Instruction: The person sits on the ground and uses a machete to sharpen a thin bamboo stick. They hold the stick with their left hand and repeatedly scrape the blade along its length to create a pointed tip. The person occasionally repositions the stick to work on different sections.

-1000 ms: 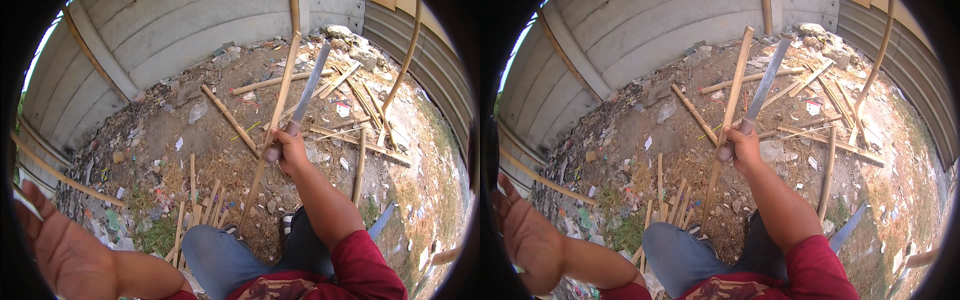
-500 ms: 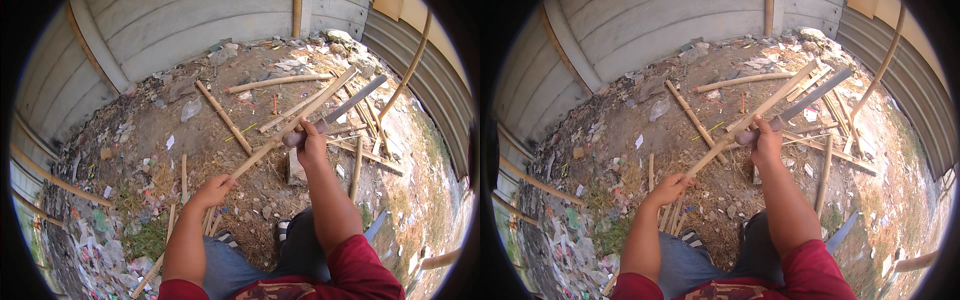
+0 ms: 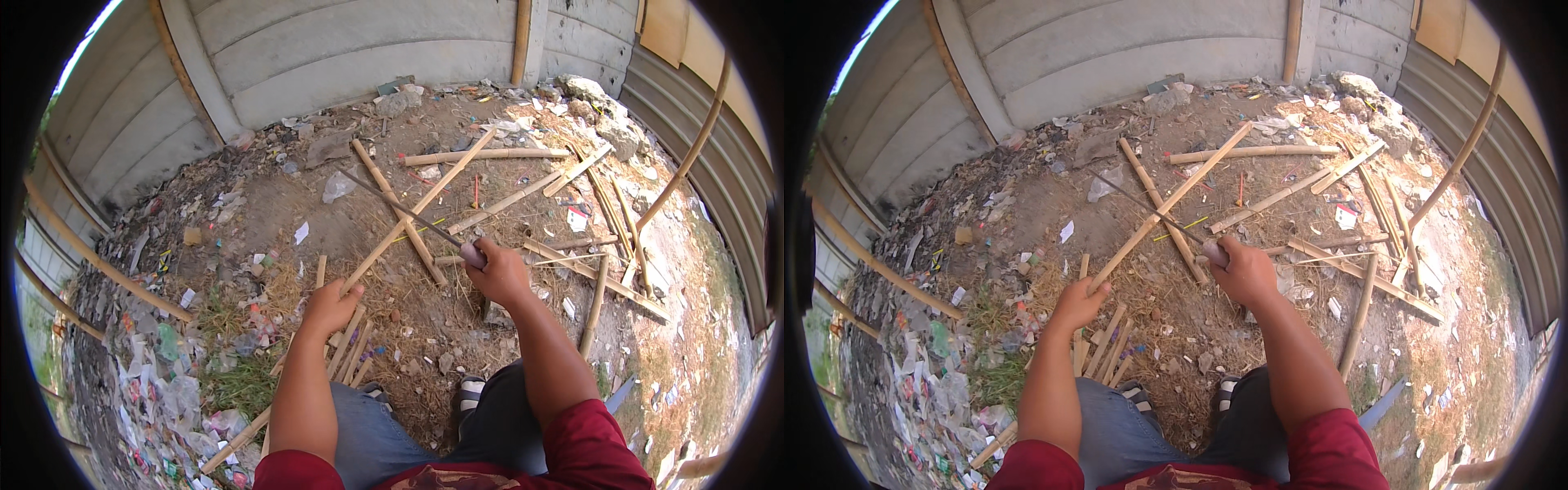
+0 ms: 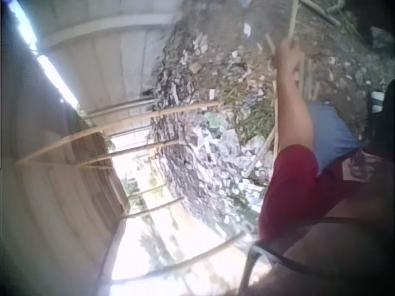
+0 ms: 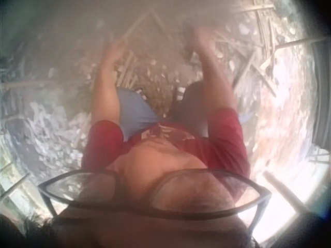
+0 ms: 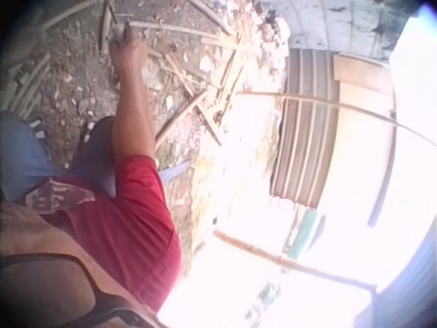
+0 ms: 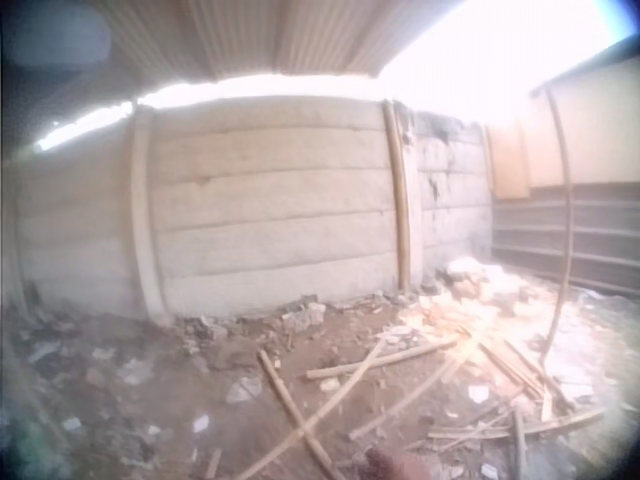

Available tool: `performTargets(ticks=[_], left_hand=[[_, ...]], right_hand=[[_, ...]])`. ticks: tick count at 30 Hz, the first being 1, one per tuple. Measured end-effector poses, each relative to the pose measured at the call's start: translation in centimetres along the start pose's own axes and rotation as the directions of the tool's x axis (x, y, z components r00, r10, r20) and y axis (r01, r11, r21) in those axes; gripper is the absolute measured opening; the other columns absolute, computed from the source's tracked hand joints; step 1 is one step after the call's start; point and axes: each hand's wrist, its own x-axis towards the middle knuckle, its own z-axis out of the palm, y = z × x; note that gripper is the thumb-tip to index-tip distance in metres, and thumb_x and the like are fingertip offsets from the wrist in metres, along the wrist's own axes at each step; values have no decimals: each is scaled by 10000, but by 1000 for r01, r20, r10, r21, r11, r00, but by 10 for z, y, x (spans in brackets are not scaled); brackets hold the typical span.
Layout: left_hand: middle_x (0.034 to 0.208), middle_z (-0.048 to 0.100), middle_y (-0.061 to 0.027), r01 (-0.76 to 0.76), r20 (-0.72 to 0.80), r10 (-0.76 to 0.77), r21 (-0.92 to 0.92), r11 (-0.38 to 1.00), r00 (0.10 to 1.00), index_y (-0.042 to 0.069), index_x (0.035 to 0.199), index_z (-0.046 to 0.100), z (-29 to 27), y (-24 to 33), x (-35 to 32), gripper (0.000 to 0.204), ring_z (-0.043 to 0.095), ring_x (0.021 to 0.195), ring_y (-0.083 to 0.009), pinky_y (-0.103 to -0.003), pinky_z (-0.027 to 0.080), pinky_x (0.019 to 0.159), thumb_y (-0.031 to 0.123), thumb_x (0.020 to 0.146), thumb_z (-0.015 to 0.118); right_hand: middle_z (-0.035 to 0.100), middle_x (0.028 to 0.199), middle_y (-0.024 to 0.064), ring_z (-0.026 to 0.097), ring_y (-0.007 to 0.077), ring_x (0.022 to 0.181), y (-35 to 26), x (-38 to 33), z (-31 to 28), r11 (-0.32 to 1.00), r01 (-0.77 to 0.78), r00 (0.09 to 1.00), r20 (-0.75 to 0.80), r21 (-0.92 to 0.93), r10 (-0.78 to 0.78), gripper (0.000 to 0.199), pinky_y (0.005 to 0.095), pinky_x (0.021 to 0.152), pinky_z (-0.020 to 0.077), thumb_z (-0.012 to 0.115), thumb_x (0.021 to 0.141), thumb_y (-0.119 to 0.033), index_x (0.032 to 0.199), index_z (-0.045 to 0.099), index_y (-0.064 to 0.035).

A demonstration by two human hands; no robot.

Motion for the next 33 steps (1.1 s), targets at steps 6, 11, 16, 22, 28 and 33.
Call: performTargets(ticks=[6,11,16,22,28,33], left_hand=[[870,727,-170,-16,70,11,73,997,997,38,1085,703,-16,-4,-14,506,730,812,-326,-450,549,752,521,934,695],[852,733,-145,-29,33,26,101,994,999,55,1005,725,-15,5,-22,480,730,795,-315,-447,548,740,526,917,710],[815,714,-140,-57,17,55,131,990,998,59,976,736,-10,19,-25,477,711,772,-311,-454,528,698,530,906,723],[833,721,-132,-108,-9,113,243,964,994,60,967,731,-18,23,-31,501,715,795,-317,-458,536,719,555,891,730],[899,730,-154,-125,97,112,150,981,989,28,1006,725,3,1,-16,589,728,854,-315,-449,551,767,602,873,742],[906,732,-140,-90,226,66,98,991,972,20,1168,728,7,7,-11,634,706,846,-278,-442,536,763,580,875,770]], right_hand=[[720,849,175,701,402,830,0,-1,1,985,166,985,65,-51,-162,249,511,717,537,746,891,-308,1025,663,-115],[723,854,162,702,392,827,25,1,-13,993,14,994,-110,-120,-27,226,509,715,540,760,865,-280,980,664,-110],[711,815,149,702,390,818,0,-19,-1,978,200,980,16,-62,-199,239,516,722,546,771,811,-229,986,659,-113],[721,838,162,708,392,843,28,-11,-7,996,48,957,289,-75,-24,269,525,749,547,765,820,-316,974,686,-110],[716,842,172,704,405,852,-4,-18,-6,985,130,965,243,-116,-98,282,519,767,556,736,850,-329,971,681,-81],[703,810,193,689,426,783,-13,-31,10,967,252,917,329,-41,-225,283,526,707,539,743,845,-299,998,649,-81]])
